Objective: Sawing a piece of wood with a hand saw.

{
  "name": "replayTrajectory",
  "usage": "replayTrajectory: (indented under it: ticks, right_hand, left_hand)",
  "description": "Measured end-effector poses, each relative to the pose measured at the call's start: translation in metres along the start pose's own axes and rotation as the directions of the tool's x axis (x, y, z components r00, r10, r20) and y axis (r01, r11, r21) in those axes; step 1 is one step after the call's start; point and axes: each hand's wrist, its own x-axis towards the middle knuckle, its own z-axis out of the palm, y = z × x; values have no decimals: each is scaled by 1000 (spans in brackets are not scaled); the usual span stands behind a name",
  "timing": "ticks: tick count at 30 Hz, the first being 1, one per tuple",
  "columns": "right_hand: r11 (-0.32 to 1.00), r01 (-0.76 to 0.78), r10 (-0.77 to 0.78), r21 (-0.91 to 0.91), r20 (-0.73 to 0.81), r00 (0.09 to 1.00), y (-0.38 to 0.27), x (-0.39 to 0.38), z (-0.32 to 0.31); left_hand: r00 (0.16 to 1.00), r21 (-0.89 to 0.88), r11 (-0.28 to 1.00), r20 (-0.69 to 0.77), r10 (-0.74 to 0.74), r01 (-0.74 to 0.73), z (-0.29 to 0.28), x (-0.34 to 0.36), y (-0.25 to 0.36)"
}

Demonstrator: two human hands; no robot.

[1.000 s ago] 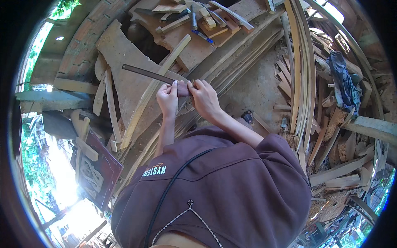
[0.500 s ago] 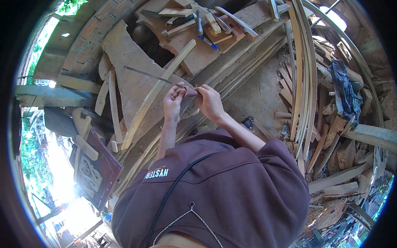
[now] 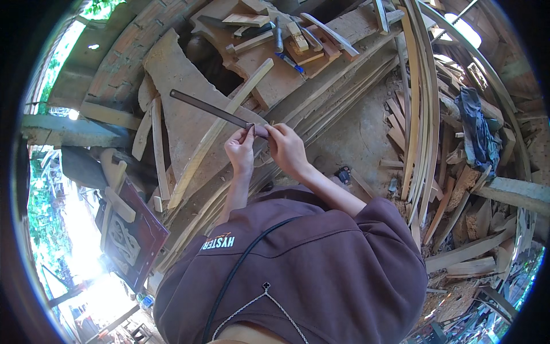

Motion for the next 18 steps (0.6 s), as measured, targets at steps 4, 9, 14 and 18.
replayTrajectory:
  ticks: [4, 9, 14, 18]
  right_hand:
    - [916, 259, -234, -306, 116, 965, 0, -4, 13]
    - [870, 269, -169, -413, 264, 950, 18, -11, 26]
    - [957, 65, 24, -282, 303, 953, 31, -12, 29]
    - [989, -76, 94, -130, 140, 986, 59, 0, 33]
  left_hand:
    - [972, 43, 993, -216, -95, 107, -5, 1, 1]
    - [979, 224, 955, -107, -175, 195, -21, 1, 4]
    - [982, 218, 962, 66, -179, 161, -32, -5, -5]
    - [999, 487, 872, -4, -50, 45, -47, 4, -10]
